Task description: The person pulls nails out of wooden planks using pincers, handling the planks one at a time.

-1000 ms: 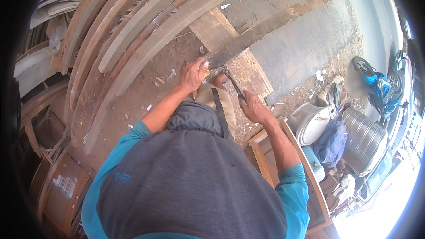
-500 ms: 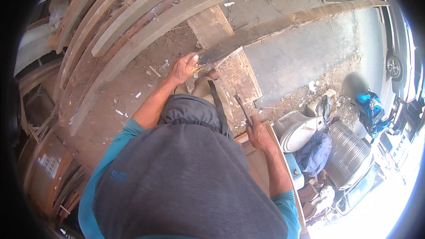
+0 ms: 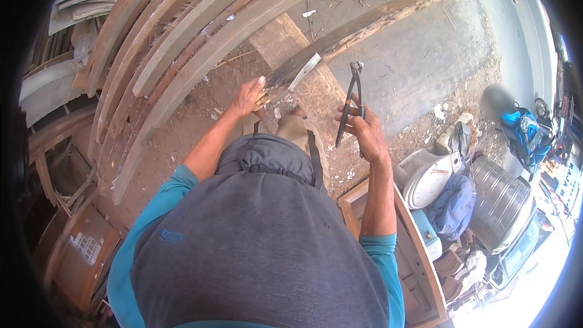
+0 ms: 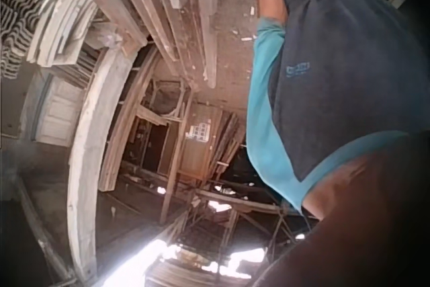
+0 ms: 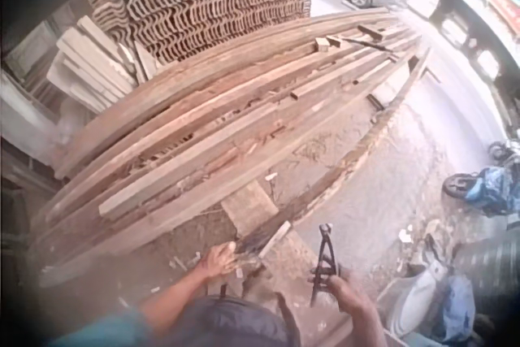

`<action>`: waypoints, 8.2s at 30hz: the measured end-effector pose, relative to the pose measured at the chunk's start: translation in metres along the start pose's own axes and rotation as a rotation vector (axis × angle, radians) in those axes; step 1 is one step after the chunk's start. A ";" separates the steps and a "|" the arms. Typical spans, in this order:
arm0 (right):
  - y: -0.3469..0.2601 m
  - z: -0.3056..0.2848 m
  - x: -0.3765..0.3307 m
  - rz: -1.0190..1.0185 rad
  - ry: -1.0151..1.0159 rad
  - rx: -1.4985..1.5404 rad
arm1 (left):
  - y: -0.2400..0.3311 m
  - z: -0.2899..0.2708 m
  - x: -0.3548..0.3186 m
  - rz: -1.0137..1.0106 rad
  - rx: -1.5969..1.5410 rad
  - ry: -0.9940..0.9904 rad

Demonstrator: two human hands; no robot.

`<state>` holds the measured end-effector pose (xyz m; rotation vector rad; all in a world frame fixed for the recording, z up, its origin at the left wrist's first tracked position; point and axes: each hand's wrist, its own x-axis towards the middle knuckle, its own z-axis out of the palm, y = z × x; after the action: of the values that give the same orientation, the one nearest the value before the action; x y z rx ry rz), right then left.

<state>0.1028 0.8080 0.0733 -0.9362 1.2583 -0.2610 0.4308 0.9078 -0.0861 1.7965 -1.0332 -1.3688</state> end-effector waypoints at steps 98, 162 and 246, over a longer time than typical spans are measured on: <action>0.047 0.212 0.018 0.021 0.164 -0.310 | 0.029 -0.015 0.031 0.105 0.326 -0.199; -0.010 0.134 0.044 -0.245 0.412 -0.672 | 0.080 -0.020 0.073 0.054 0.208 -0.119; 0.016 0.142 0.012 0.276 0.083 0.226 | 0.048 0.000 -0.001 0.001 0.411 -0.088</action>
<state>0.2280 0.8754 0.0546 -0.5557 1.3850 -0.2204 0.4211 0.8850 -0.0446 2.0360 -1.4459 -1.3137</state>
